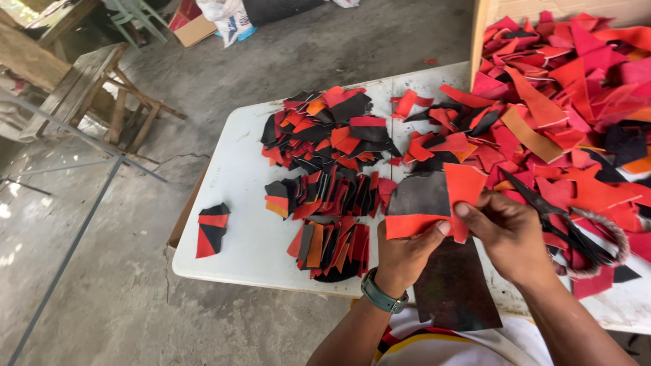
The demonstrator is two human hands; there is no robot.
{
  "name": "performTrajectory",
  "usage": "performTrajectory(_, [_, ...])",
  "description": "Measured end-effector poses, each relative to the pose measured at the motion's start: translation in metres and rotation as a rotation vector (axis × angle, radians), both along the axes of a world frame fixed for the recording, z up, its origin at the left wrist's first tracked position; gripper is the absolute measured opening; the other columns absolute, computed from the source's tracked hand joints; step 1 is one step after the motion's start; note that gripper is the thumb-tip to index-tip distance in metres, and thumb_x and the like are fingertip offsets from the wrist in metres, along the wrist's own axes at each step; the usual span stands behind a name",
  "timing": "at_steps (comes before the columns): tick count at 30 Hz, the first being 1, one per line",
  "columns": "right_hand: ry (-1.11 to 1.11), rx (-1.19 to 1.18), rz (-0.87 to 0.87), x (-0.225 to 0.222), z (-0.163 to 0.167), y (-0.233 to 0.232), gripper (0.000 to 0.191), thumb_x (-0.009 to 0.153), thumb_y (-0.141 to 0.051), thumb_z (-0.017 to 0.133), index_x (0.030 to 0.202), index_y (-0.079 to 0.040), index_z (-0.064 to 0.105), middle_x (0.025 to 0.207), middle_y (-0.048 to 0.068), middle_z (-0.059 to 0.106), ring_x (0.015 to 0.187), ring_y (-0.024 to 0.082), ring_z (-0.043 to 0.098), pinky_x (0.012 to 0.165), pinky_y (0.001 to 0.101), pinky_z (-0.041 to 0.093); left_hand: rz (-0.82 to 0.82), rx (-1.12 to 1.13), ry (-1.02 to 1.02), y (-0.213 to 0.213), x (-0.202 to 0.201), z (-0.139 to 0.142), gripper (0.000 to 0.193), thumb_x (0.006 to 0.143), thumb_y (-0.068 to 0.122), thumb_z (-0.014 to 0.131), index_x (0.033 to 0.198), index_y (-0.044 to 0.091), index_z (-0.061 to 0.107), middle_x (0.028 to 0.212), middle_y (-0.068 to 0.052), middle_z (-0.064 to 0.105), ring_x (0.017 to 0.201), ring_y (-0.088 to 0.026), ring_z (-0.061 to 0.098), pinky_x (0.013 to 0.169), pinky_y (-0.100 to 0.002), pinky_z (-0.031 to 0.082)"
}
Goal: The person sits at a workshop table covered with piles of red, black and orange leather scraps and assembles a mosaic on a dark rectangular backing board. They pick scraps one at a time, apply glue from a small jar, press pieces onto the board in a pattern, and trim pieces with scissors to fit.
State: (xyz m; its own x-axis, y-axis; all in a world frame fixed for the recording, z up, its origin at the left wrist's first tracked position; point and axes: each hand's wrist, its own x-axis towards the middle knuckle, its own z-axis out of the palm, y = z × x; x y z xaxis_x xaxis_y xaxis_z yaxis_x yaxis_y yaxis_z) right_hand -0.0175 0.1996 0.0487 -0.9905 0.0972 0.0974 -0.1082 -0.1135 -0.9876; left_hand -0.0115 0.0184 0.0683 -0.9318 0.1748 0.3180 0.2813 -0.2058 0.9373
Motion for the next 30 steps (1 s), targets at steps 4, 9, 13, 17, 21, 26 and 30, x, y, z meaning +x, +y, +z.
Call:
performTrajectory(4, [0.015,-0.035,0.041,-0.003,-0.010,0.003,0.021,0.098,-0.018,0.072,0.095,0.002,0.071,0.083,0.005,0.071,0.074,0.010,0.064,0.068,0.0269,0.054,0.050,-0.039,-0.041,-0.003,-0.006,-0.006,0.022,0.097,0.012,0.074,0.113,-0.003,0.071,0.101,-0.004,0.074,0.090,-0.009,0.068,0.079,-0.027,0.057])
performTrajectory(9, [-0.206,-0.111,0.071,-0.005,-0.016,0.028,0.027,0.094,-0.025,0.067,0.104,-0.001,0.074,0.089,0.005,0.075,0.075,0.012,0.070,0.067,0.0307,0.059,0.117,0.026,-0.024,-0.041,-0.024,-0.020,0.030,0.097,0.011,0.072,0.123,-0.003,0.070,0.110,-0.009,0.076,0.098,-0.011,0.070,0.085,-0.026,0.057])
performTrajectory(13, [-0.283,0.458,0.166,0.016,-0.023,0.041,0.040,0.097,-0.029,0.070,0.115,0.006,0.071,0.095,0.013,0.071,0.080,0.020,0.073,0.073,0.0357,0.061,0.098,-0.490,-0.183,-0.058,-0.006,-0.052,0.033,0.089,0.011,0.076,0.119,0.000,0.068,0.097,-0.014,0.079,0.083,-0.017,0.075,0.069,-0.030,0.061])
performTrajectory(17, [-0.134,0.775,0.157,0.055,-0.025,0.045,0.061,0.085,-0.028,0.077,0.136,0.001,0.060,0.110,0.014,0.075,0.094,0.022,0.075,0.083,0.0355,0.060,0.173,-0.747,-0.185,-0.060,0.005,-0.075,0.040,0.081,0.012,0.079,0.117,0.003,0.064,0.090,-0.014,0.079,0.080,-0.023,0.079,0.070,-0.033,0.061])
performTrajectory(21, [0.073,0.960,0.195,0.093,-0.018,0.048,0.084,0.068,-0.028,0.089,0.140,0.000,0.055,0.118,0.017,0.071,0.116,0.032,0.064,0.099,0.0432,0.050,0.150,-0.725,-0.213,-0.059,0.007,-0.078,0.041,0.080,0.014,0.080,0.117,0.004,0.064,0.088,-0.014,0.080,0.079,-0.023,0.079,0.070,-0.033,0.061])
performTrajectory(26, [0.165,1.065,0.117,0.108,-0.026,0.042,0.077,0.060,-0.027,0.090,0.130,-0.005,0.065,0.121,0.016,0.070,0.117,0.035,0.060,0.102,0.0444,0.044,0.141,-0.755,-0.251,-0.062,0.007,-0.074,0.041,0.080,0.015,0.081,0.116,0.005,0.064,0.088,-0.013,0.080,0.077,-0.022,0.080,0.067,-0.032,0.061])
performTrajectory(30, [0.240,1.146,-0.096,0.105,-0.044,0.030,0.051,0.068,-0.030,0.090,0.114,-0.012,0.076,0.104,0.008,0.073,0.104,0.029,0.063,0.098,0.0437,0.046,0.102,-0.739,-0.201,-0.063,0.006,-0.075,0.041,0.079,0.013,0.081,0.115,0.005,0.063,0.086,-0.011,0.080,0.075,-0.021,0.080,0.067,-0.031,0.061])
